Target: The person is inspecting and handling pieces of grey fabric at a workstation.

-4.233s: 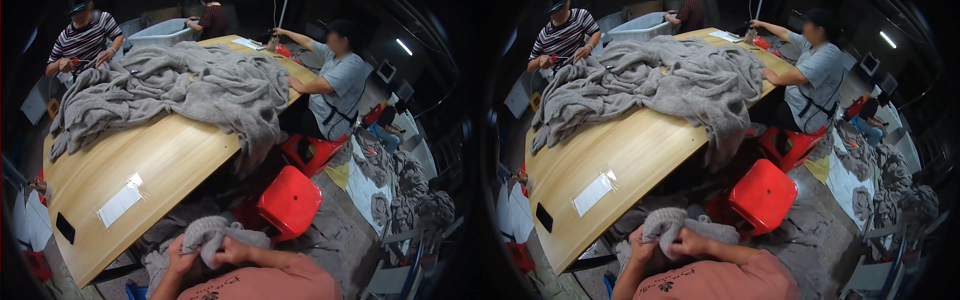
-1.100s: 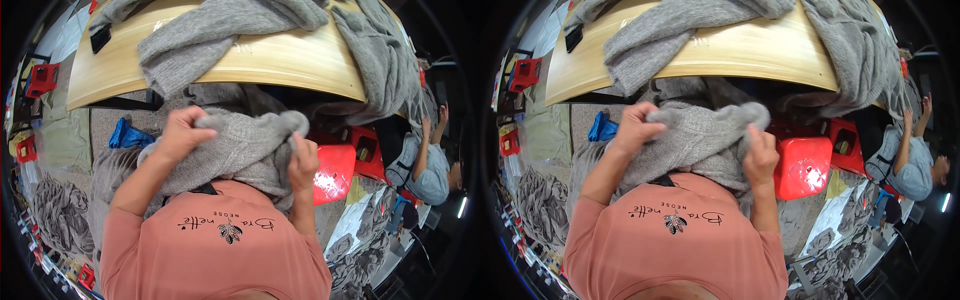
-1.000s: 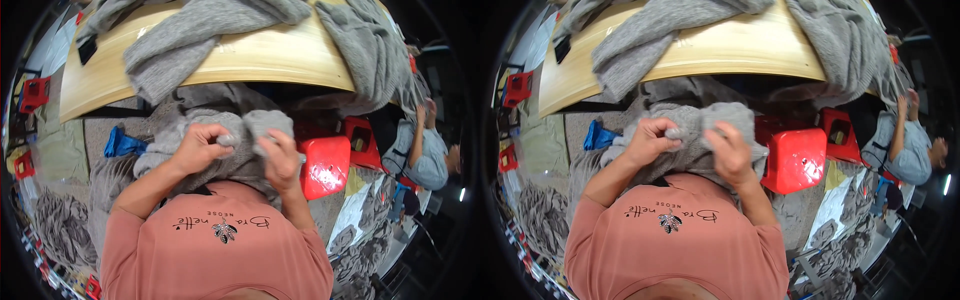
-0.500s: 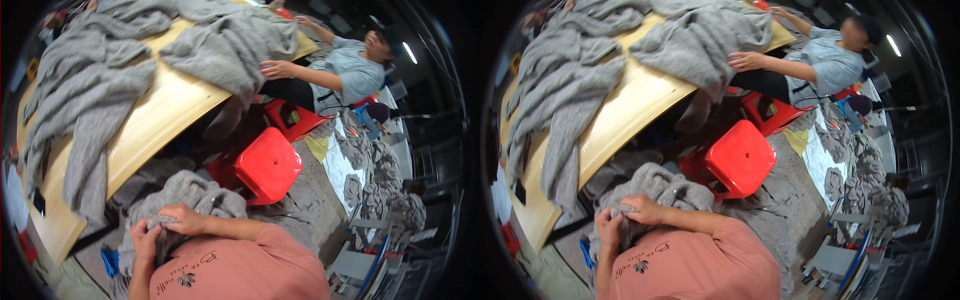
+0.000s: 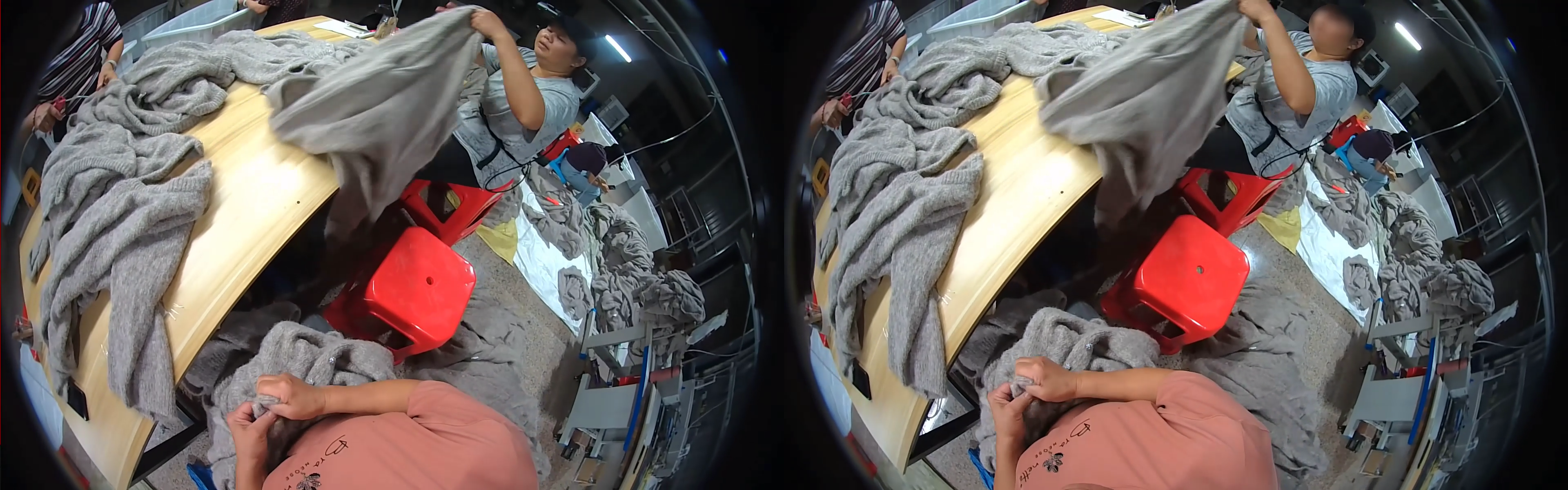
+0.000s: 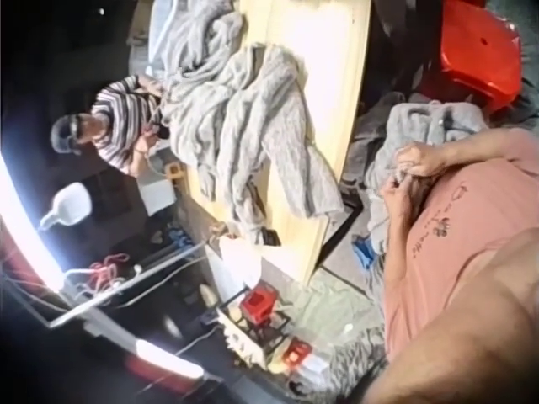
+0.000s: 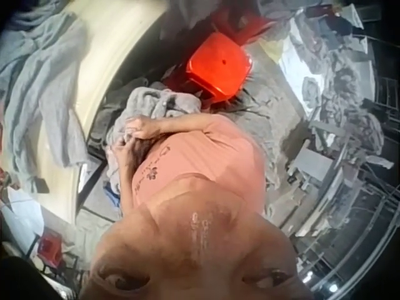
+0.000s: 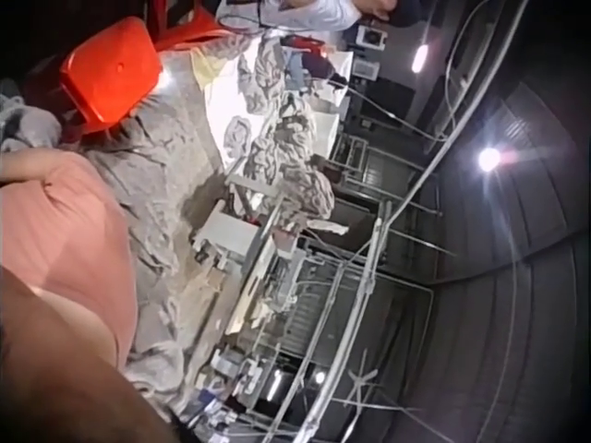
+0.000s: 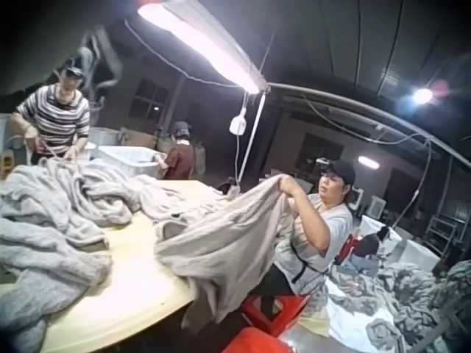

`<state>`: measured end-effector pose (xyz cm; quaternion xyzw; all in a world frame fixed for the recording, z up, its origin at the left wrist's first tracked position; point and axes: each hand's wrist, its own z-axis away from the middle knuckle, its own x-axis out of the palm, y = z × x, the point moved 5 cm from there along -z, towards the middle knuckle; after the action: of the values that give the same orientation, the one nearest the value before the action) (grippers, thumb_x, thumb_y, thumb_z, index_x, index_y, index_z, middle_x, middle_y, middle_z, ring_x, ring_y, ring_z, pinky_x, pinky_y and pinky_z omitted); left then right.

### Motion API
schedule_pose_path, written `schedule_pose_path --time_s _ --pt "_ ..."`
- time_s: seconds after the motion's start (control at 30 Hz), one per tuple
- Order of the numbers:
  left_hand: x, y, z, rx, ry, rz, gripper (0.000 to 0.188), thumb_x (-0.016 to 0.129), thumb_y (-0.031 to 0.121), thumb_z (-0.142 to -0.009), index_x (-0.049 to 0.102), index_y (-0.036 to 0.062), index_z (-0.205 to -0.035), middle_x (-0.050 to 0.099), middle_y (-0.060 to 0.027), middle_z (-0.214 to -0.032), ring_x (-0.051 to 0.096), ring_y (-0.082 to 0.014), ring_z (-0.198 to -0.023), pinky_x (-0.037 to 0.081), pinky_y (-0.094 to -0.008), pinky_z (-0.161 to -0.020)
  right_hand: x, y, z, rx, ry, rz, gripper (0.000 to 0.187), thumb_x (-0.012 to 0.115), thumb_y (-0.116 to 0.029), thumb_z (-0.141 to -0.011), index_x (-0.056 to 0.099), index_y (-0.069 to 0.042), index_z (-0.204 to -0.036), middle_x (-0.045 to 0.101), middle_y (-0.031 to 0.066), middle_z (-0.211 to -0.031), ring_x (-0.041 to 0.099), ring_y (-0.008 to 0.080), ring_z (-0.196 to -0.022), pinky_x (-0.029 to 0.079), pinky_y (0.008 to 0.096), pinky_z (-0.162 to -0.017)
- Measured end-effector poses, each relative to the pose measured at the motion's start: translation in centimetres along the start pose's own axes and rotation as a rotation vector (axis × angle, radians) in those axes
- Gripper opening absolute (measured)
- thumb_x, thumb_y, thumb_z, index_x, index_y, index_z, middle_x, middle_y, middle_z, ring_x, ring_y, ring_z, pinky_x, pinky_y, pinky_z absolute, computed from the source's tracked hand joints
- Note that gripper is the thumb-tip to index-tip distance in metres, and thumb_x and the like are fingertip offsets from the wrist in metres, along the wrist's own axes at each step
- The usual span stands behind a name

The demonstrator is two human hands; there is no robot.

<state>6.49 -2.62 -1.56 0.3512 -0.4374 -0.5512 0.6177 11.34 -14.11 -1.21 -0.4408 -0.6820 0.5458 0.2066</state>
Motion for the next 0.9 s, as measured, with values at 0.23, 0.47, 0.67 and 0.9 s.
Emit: schedule_pose_path --time_s 0.23,0.47,0.67,0.9 --pt "-1.7 -1.3 -0.9 -0.056 0.127 0.333 0.01 0.056 -0.002 -0.072 0.061 -0.0029 -0.081 0.062 -0.0039 -0.074 0.056 -0.0096 -0.062 0.044 -0.0222 -0.06 -1.1 -0.9 -0.9 -0.13 0.029 -0.02 0.023 0.052 -0.001 -0.07 0.053 -0.002 -0.094 0.048 0.0138 -0.081 0.05 0.0317 -0.075 0.042 0.0363 -0.066" --pt "-5.2 2.6 -1.5 0.141 0.464 0.555 0.016 0.049 0.001 -0.076 0.057 -0.0017 -0.089 0.06 -0.0063 -0.083 0.058 -0.0157 -0.076 0.047 -0.0262 -0.071 -1.9 -0.2 1.4 -0.135 -0.106 0.227 0.04 0.049 0.003 -0.072 0.049 -0.003 -0.112 0.052 0.0136 -0.08 0.054 0.03 -0.074 0.045 0.0354 -0.062" --pt "-2.4 2.7 -1.2 0.316 0.397 -0.023 0.004 0.052 0.003 -0.078 0.055 0.0041 -0.079 0.056 0.0006 -0.072 0.049 -0.0062 -0.063 0.041 -0.0211 -0.058 0.2 -4.7 0.7 -0.362 -0.337 0.34 0.035 0.051 0.001 -0.069 0.049 0.001 -0.104 0.055 0.0103 -0.071 0.056 0.0266 -0.059 0.046 0.0349 -0.049" --pt "-0.8 -0.9 -1.0 0.132 0.141 0.199 0.008 0.055 -0.001 -0.075 0.06 -0.0006 -0.081 0.06 0.0002 -0.075 0.053 -0.0059 -0.067 0.041 -0.02 -0.061 -0.9 -5.0 -0.3 -0.404 -0.101 0.454 0.019 0.052 -0.006 -0.071 0.052 -0.002 -0.089 0.051 0.0068 -0.067 0.056 0.0221 -0.057 0.046 0.0306 -0.046"
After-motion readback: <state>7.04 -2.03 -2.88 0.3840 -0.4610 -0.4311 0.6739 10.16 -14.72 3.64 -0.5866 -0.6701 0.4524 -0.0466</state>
